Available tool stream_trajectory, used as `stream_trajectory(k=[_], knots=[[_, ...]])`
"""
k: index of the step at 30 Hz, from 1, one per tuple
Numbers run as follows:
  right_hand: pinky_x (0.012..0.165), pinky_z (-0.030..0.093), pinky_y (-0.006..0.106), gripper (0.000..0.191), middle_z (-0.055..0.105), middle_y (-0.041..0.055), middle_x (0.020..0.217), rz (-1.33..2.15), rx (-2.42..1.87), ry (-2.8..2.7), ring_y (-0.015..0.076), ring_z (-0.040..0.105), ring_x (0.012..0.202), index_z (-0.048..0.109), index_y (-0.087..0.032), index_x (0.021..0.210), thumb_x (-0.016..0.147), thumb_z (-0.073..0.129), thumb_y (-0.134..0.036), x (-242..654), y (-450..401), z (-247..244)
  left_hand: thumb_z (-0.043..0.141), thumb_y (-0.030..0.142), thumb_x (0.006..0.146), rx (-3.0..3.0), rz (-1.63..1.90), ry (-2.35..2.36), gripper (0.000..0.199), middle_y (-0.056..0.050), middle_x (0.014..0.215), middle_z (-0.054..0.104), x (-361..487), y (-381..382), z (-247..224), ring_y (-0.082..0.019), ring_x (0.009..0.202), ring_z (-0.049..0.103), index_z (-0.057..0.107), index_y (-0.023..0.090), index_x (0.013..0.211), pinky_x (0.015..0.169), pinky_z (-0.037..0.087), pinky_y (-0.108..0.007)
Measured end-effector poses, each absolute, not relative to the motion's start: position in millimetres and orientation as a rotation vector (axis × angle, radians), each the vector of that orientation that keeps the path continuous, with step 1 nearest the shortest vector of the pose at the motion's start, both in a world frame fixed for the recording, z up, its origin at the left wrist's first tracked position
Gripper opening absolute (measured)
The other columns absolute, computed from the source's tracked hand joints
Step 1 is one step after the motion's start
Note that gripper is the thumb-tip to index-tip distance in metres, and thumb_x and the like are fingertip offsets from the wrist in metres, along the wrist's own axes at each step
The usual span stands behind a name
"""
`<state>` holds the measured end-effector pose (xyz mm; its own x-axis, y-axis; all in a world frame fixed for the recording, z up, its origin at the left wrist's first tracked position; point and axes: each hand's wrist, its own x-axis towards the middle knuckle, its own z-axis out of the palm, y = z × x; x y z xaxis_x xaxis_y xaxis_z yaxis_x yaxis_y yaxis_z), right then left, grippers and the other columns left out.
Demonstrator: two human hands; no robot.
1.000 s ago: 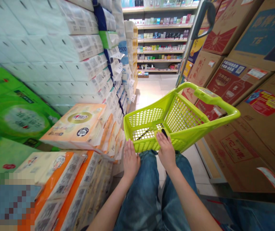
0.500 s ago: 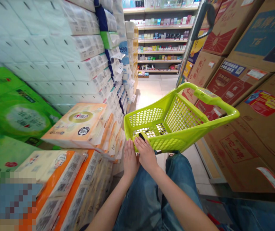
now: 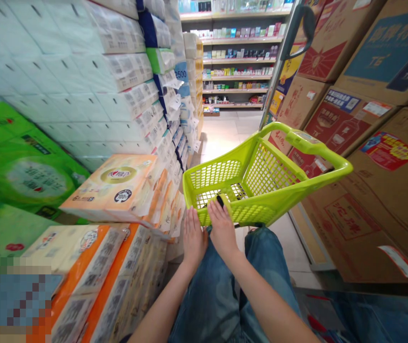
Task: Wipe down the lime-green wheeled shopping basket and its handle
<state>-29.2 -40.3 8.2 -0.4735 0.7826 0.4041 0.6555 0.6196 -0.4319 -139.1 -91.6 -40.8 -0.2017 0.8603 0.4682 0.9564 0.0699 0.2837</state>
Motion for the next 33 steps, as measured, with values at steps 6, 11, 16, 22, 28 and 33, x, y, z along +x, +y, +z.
stream_trajectory(k=[6, 11, 16, 22, 28, 33], knots=[[0.122, 0.029, 0.043, 0.069, 0.048, 0.0084, 0.152, 0.351, -0.962, -2.353, 0.0187, 0.037, 0.146, 0.045, -0.016, 0.148, 0.082, 0.042, 0.000, -50, -49, 5, 0.037, 0.010, 0.092, -1.849, -0.777, -2.169, 0.071, -0.023, 0.158, 0.033, -141, -92, -42, -0.029, 0.152, 0.022, 0.010, 0.008, 0.157, 0.121, 0.031, -0.050], [0.123, 0.027, 0.047, 0.082, 0.048, 0.0061, 0.152, 0.306, -1.086, -2.288, 0.0186, 0.037, 0.146, 0.040, -0.020, 0.151, 0.074, 0.037, 0.006, 16, -24, 14, 0.045, 0.014, 0.091, -1.857, -0.784, -2.167, 0.079, -0.025, 0.159, 0.030, -139, -93, -37, -0.030, 0.152, 0.018, 0.003, 0.006, 0.157, 0.119, 0.032, -0.052], [0.124, 0.024, 0.049, 0.081, 0.048, 0.0068, 0.152, 0.207, -1.301, -2.147, 0.0201, 0.036, 0.147, 0.044, -0.017, 0.149, 0.072, 0.036, 0.006, 44, -14, 17, 0.047, 0.015, 0.090, -1.843, -0.807, -2.163, 0.080, -0.025, 0.159, 0.030, -136, -92, -35, -0.031, 0.152, 0.021, 0.004, 0.006, 0.157, 0.118, 0.033, -0.053], [0.124, 0.024, 0.044, 0.070, 0.046, 0.0099, 0.154, 0.313, -1.153, -2.288, 0.0192, 0.032, 0.148, 0.047, -0.012, 0.147, 0.078, 0.042, 0.002, -34, -45, 6, 0.040, 0.014, 0.093, -1.850, -0.807, -2.174, 0.075, -0.023, 0.159, 0.031, -138, -92, -40, -0.030, 0.152, 0.021, 0.003, 0.009, 0.158, 0.119, 0.032, -0.052], [0.123, 0.027, 0.042, 0.069, 0.049, 0.0059, 0.152, 0.387, -0.957, -2.367, 0.0174, 0.037, 0.146, 0.048, -0.017, 0.146, 0.080, 0.041, 0.002, -41, -46, 8, 0.037, 0.011, 0.091, -1.861, -0.799, -2.170, 0.071, -0.023, 0.159, 0.033, -141, -94, -40, -0.030, 0.151, 0.024, 0.012, 0.008, 0.157, 0.120, 0.031, -0.049], [0.123, 0.026, 0.047, 0.081, 0.051, 0.0036, 0.150, 0.313, -1.096, -2.279, 0.0179, 0.038, 0.145, 0.046, -0.022, 0.148, 0.073, 0.037, 0.006, 31, -16, 18, 0.044, 0.014, 0.091, -1.851, -0.808, -2.168, 0.077, -0.023, 0.159, 0.032, -140, -93, -37, -0.029, 0.152, 0.021, 0.007, 0.006, 0.157, 0.119, 0.032, -0.052]])
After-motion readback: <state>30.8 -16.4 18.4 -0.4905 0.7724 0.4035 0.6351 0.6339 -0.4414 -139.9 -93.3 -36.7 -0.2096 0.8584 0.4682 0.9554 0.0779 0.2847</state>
